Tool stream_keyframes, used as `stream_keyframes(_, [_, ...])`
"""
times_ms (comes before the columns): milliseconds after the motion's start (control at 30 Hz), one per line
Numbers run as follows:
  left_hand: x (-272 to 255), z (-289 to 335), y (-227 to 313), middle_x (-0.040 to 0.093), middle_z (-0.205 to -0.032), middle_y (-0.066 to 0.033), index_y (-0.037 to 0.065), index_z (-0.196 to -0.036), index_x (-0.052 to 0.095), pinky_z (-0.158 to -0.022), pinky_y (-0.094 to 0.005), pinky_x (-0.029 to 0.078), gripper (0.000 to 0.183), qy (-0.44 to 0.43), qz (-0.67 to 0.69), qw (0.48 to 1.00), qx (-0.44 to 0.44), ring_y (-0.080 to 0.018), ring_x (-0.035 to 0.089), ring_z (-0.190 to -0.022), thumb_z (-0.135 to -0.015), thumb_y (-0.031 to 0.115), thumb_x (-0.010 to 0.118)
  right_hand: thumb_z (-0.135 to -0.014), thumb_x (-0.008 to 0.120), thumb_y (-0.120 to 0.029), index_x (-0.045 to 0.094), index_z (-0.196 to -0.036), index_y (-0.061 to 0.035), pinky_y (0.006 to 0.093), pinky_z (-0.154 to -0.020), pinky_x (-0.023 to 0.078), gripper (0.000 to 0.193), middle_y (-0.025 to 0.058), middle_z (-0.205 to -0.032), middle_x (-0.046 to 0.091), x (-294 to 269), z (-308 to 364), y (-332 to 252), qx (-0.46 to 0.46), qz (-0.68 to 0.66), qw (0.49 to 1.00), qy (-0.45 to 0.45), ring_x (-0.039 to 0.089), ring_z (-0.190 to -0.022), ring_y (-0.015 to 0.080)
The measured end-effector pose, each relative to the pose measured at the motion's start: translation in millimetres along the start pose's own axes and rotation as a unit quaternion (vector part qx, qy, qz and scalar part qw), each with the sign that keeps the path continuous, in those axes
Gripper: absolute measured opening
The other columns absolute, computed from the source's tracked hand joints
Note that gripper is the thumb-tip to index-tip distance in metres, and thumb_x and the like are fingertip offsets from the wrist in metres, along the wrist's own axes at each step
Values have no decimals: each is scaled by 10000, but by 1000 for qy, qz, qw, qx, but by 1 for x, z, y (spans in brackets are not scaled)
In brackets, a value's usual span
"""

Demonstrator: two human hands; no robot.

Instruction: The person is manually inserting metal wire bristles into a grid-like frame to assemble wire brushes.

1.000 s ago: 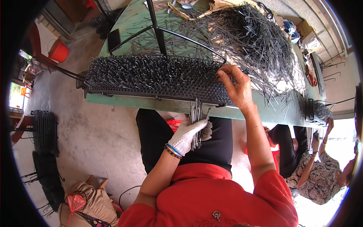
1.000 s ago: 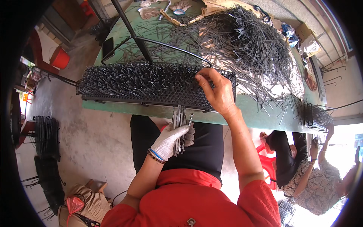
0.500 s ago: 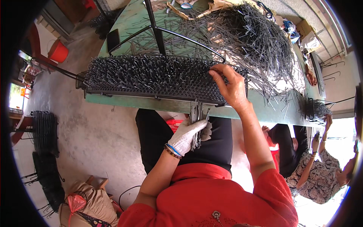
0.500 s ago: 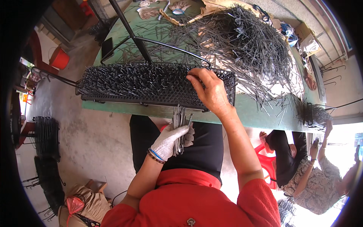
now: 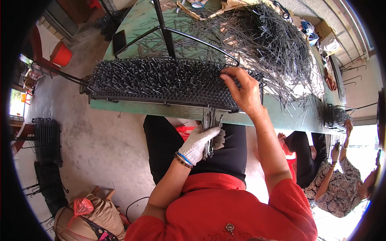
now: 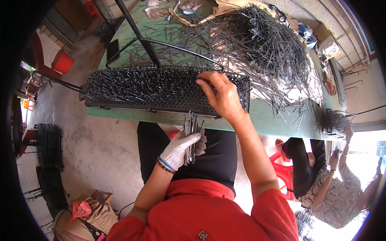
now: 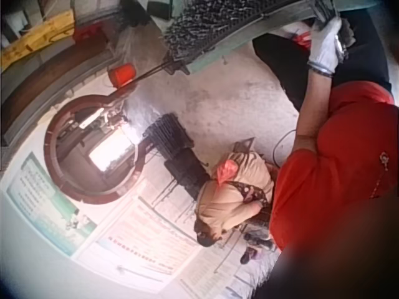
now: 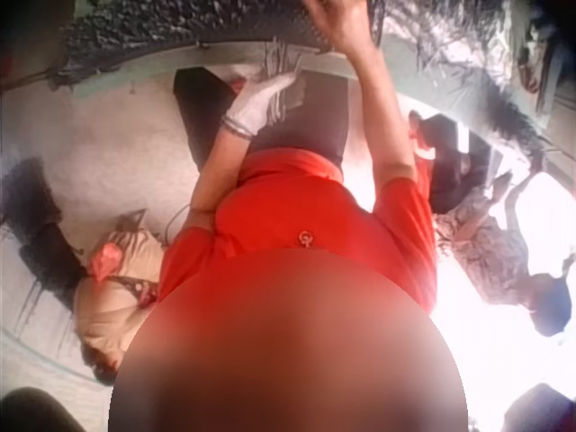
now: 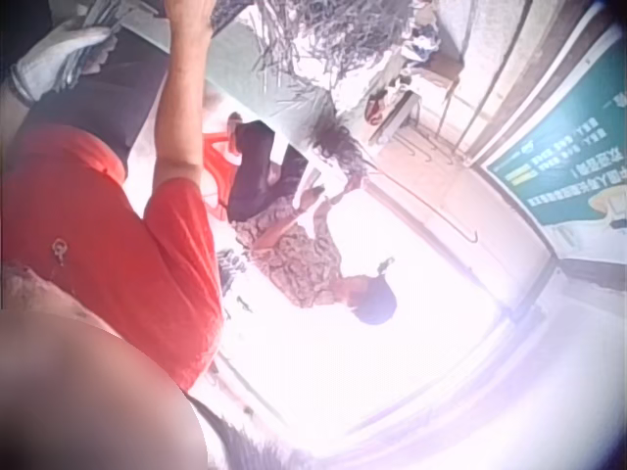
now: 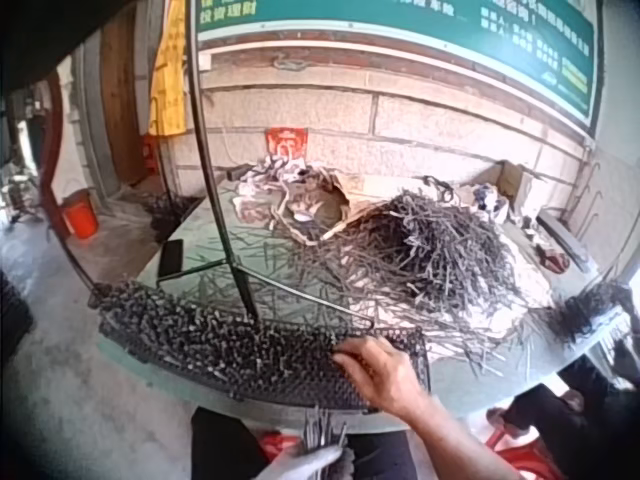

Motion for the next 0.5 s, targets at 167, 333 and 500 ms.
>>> stream_keyframes(167, [-1,0,0,682,-850,-92,7,-996,619,-607,-301,583,153,0,4,1000,-1,-169,671,-681,-904,130,618,-856,654,-63,615,-969,-12,353,-669,519,130,132,-915,664,-3,4,6,74,-10,997,0,644,-821,291])
stream_keyframes(333, [-1,-1,0,681,-848,-93,11,-987,617,-601,-298,584,145,1,7,1000,1,-170,672,-685,-902,129,621,-878,647,-71,614,-974,-1,301,-702,510,123,120,-862,671,-1,6,5,55,-22,998,-6,660,-773,209])
stream_keyframes(500, [1,-1,0,681,-849,-93,15,-987,618,-598,-298,585,141,-2,6,1000,-4,-169,673,-692,-904,128,620,-867,654,-56,618,-972,0,306,-702,513,125,122,-888,673,5,10,9,24,-15,999,-21,663,-785,210])
Point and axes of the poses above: each hand's wrist, its own z-axis away from the middle knuckle, its own x-axis out of the palm, y = z × x, the point moved 4 cm from there along -z, towards the middle knuckle
